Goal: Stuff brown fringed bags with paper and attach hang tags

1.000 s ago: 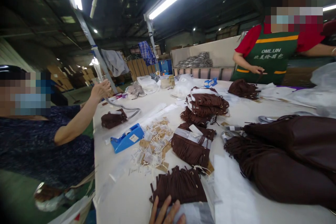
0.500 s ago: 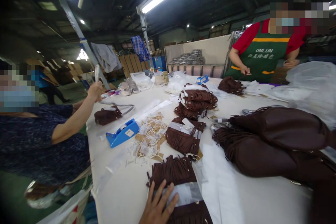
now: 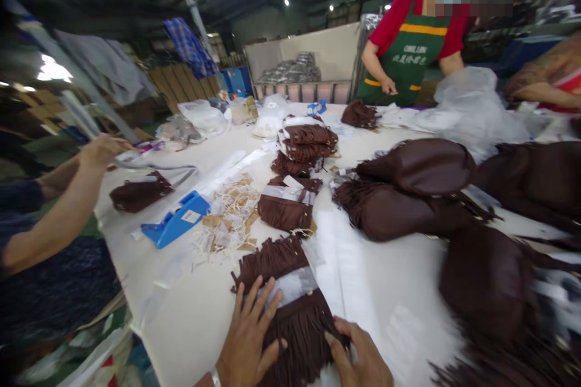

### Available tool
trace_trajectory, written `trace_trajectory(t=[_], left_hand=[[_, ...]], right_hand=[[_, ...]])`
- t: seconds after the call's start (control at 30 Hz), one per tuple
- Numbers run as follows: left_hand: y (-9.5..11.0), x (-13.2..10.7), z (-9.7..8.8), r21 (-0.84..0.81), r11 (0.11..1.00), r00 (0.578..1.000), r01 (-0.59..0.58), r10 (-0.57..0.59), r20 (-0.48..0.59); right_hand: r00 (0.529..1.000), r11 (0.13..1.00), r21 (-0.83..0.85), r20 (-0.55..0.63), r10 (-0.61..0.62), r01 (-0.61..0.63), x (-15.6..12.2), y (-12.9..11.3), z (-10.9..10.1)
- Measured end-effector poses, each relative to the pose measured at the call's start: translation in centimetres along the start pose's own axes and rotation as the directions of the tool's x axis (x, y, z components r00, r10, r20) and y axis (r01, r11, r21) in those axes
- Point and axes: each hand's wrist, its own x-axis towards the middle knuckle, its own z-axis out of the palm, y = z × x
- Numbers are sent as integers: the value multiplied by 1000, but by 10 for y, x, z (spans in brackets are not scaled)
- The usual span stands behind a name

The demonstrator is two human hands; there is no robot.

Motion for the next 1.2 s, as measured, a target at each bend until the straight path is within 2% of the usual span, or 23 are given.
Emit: trace_trajectory(t=[0.07, 0.2, 0.4, 0.6, 0.73, 0.9, 0.97, 1.03, 1.1, 1.2], left_hand=[[3, 1, -7, -43, 999, 998, 31, -29, 46], [4, 6, -6, -101, 995, 999, 17, -12, 51], [4, 5, -2, -108, 994, 1000, 9, -7, 25], [5, 4, -4, -98, 995, 1000, 4, -3, 8], [6, 3, -7, -76, 997, 1000, -3, 3, -2], [6, 1, -10, -46, 999, 1000, -25, 26, 2], [5, 1, -11, -40, 999, 1000, -27, 27, -5], [5, 0, -13, -39, 999, 999, -27, 26, -19], [4, 0, -14, -38, 999, 999, -24, 23, -30], [5, 0, -16, -42, 999, 999, -5, 3, -37]], right_hand=[[1000, 1000, -1, -10, 13, -13, -3, -12, -2], [1000, 1000, -22, -10, 13, -13, -2, -22, -1], [999, 999, -31, 17, 42, -42, -3, -22, 1], [999, 997, 52, 15, 49, -50, -1, -28, 4], [999, 1000, 22, 42, -5, 4, -1, -25, 5], [995, 995, -92, 91, -34, 42, -7, -16, 0], [995, 984, -158, 73, -74, 84, -8, -15, -3], [985, 954, -248, 25, -168, 169, -5, -18, -3], [955, 901, -331, -1, -296, 279, 3, -25, 0], [899, 814, -397, 74, -432, 424, 21, -38, 11]])
